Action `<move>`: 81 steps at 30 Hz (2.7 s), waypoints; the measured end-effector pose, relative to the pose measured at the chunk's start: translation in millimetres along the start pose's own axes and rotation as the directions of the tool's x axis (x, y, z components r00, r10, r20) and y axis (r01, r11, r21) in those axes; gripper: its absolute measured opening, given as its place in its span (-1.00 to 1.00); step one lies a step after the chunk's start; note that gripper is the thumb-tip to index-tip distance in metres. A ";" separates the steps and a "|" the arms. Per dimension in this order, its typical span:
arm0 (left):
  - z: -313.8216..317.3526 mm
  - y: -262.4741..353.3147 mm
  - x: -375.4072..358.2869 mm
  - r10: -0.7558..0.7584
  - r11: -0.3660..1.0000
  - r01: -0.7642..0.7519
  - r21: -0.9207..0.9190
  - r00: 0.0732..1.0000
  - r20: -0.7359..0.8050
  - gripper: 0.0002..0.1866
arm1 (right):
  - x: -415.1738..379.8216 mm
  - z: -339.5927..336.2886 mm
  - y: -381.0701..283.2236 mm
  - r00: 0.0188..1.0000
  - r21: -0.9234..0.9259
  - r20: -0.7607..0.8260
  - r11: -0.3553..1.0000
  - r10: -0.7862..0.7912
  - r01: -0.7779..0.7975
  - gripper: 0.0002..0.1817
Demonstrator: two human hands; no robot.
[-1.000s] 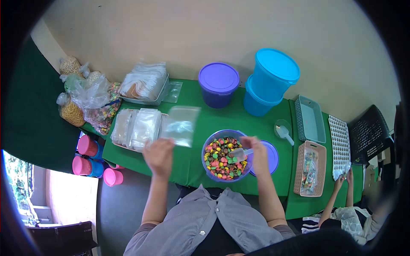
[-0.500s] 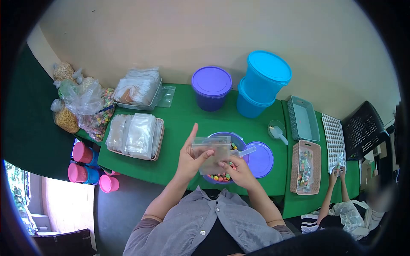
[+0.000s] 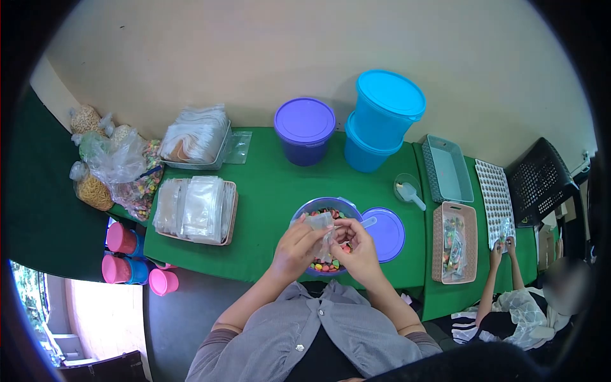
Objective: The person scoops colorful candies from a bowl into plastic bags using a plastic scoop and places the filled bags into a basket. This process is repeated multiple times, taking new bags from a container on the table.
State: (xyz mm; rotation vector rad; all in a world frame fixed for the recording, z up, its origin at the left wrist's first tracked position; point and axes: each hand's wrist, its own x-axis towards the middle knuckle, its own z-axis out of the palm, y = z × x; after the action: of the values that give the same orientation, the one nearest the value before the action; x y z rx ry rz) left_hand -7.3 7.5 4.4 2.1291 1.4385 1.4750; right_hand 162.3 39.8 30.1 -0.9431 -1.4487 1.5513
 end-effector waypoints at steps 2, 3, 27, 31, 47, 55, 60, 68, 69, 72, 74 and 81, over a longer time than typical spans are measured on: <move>1.5 1.0 -1.3 -0.015 0.999 0.012 0.034 0.996 0.087 -0.35 | 0.3 -1.3 0.6 0.999 -0.026 0.013 0.999 0.046 -0.046 -0.57; 2.2 8.8 4.1 -0.018 0.998 0.014 0.060 0.997 0.069 -0.25 | 0.3 -1.8 1.9 0.999 -0.076 0.011 0.996 0.048 -0.047 -0.60; 6.0 6.3 2.4 -0.097 0.995 0.093 0.045 0.991 0.095 -0.45 | -0.9 -0.6 -8.6 0.991 -0.429 0.059 0.894 -0.116 0.130 -0.47; 11.2 11.8 2.4 -0.036 0.999 0.039 -0.031 0.996 0.086 -0.39 | -8.7 2.8 -4.5 0.994 -0.414 0.101 0.907 -0.045 0.083 -0.31; 3.8 6.2 -7.8 -0.382 0.869 0.306 -0.389 0.914 -0.134 -0.61 | 1.1 -11.5 -14.0 0.975 0.016 0.106 0.981 -0.196 0.195 -0.25; -5.4 10.9 -12.4 -0.241 0.587 0.140 -0.798 0.971 -0.006 -0.54 | 0.7 -6.4 19.1 0.891 -0.395 0.437 0.863 -0.125 0.315 -0.14; -36.1 -1.3 -4.0 -0.339 0.611 -0.004 -0.791 0.902 -0.266 -0.44 | 13.3 -33.6 21.4 0.872 -0.674 0.050 0.628 -0.487 0.389 -0.23; -62.1 -33.2 -24.0 -0.461 0.751 0.178 -0.636 0.830 -0.313 -0.21 | 13.2 -69.4 64.0 0.976 -0.501 -0.216 0.861 -0.028 -0.086 -0.52; -61.3 -34.0 -24.8 -0.465 0.751 0.180 -0.636 0.828 -0.314 -0.21 | 14.9 -66.5 72.0 0.977 -0.502 -0.213 0.860 -0.025 -0.087 -0.52; -59.1 -35.6 -24.8 -0.438 0.782 0.194 -0.592 0.847 -0.300 -0.31 | 20.0 -58.5 99.9 0.985 0.093 -0.159 0.994 0.074 -0.059 -0.66; -59.4 -34.8 -22.9 -0.449 0.778 0.220 -0.589 0.850 -0.277 -0.42 | 21.3 -54.1 104.4 0.979 -0.087 -0.135 0.982 0.155 -0.168 -0.77; -59.7 -39.5 -24.5 -0.478 0.764 0.258 -0.591 0.841 -0.252 -0.47 | 47.9 -57.1 69.3 0.955 -0.503 0.037 0.820 -0.295 0.273 -0.80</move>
State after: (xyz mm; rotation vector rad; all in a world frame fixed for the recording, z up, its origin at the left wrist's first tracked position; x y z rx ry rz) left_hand -79.6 -12.2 -5.5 1.1692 1.2490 1.9090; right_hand 190.6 104.8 -43.0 -0.9850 -1.9161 0.9374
